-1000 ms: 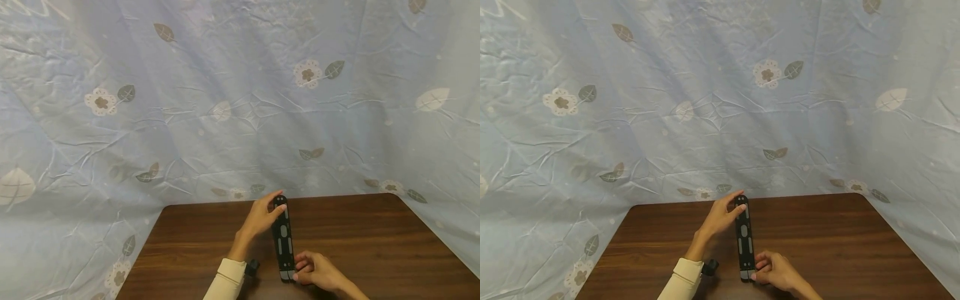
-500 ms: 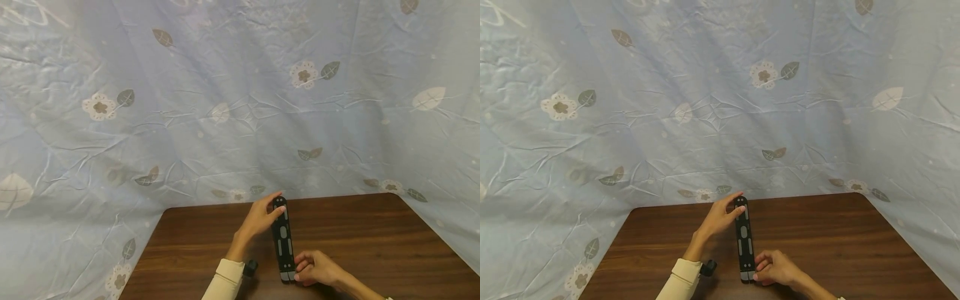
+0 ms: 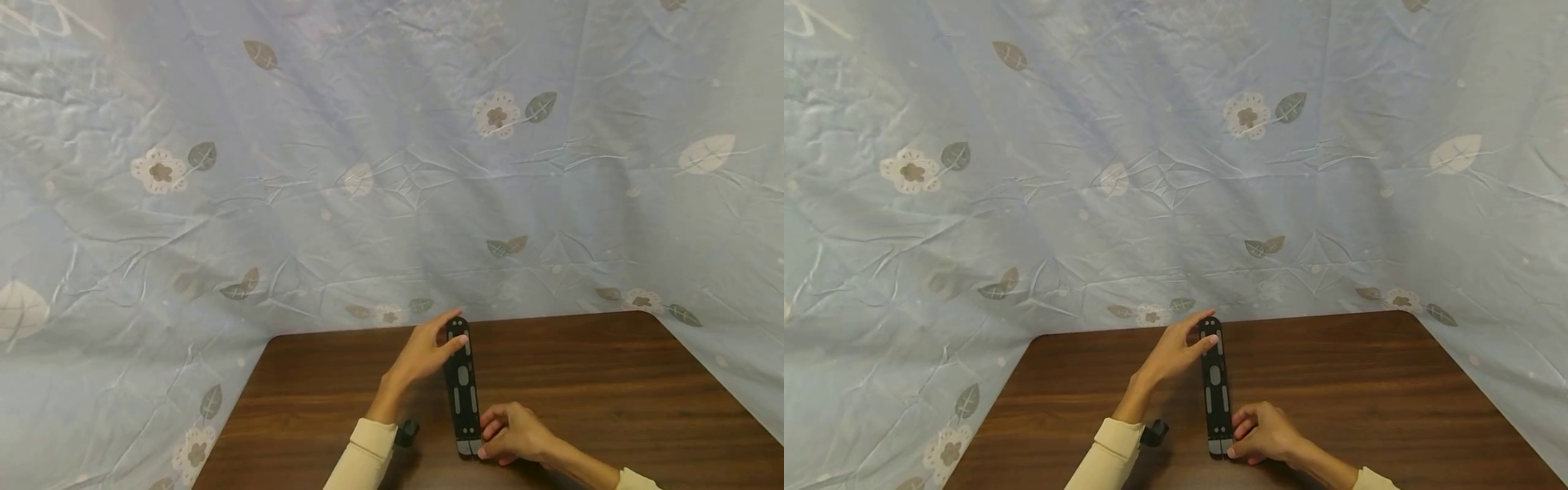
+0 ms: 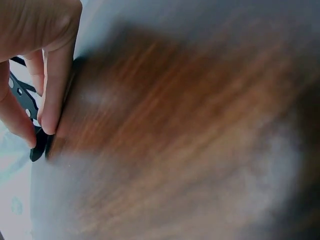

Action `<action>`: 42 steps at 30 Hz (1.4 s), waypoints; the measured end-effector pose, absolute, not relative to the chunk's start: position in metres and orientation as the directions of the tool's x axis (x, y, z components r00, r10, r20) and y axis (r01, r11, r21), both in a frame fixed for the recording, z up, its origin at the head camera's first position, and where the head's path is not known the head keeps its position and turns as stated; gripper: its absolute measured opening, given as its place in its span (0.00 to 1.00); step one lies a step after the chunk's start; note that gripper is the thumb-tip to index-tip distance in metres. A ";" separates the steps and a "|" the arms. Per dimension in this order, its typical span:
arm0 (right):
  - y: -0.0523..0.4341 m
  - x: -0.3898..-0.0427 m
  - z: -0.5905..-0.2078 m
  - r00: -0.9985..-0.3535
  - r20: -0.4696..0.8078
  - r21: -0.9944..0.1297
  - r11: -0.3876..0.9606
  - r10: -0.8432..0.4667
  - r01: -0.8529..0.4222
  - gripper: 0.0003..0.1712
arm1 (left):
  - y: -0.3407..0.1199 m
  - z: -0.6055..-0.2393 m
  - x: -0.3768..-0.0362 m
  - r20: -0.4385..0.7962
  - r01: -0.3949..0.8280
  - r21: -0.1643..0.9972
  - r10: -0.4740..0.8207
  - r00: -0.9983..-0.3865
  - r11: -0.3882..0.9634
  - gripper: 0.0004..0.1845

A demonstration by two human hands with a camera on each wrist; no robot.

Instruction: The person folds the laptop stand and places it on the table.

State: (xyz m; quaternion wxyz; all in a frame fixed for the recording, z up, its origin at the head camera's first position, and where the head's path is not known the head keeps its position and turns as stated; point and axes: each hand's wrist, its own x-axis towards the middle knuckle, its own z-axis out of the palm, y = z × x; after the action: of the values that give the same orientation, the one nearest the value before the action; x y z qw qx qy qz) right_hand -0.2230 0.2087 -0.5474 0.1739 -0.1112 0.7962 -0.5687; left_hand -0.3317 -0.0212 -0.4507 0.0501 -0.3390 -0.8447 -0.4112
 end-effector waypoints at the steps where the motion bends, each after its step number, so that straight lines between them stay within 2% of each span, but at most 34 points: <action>1: 0.207 -0.223 -0.547 -0.917 -0.138 -0.940 0.340 -0.374 0.003 0.29 | -0.022 -0.451 -0.331 0.367 0.617 0.658 0.532 -0.763 0.431 0.32; 7: 0.201 -0.223 -0.547 -0.920 -0.055 -0.925 0.368 -0.388 -0.100 0.24 | -0.031 -0.451 -0.333 0.379 0.618 0.682 0.534 -0.756 0.391 0.29; 16: 0.206 -0.230 -0.545 -0.913 -0.045 -0.911 0.392 -0.406 -0.130 0.23 | -0.039 -0.444 -0.334 0.346 0.601 0.685 0.542 -0.766 0.412 0.28; 42: 0.222 -0.246 -0.541 -0.844 -0.116 -0.929 0.359 -0.523 -0.095 0.20 | -0.063 -0.440 -0.314 0.345 0.612 0.646 0.540 -0.768 0.456 0.33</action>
State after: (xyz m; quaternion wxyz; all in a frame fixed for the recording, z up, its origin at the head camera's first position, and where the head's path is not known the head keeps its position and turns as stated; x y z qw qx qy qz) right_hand -0.2461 0.2217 -0.5412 0.2013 -0.1932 0.7993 -0.5322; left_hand -0.3140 -0.0633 -0.4402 0.0451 -0.3378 -0.8522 -0.3971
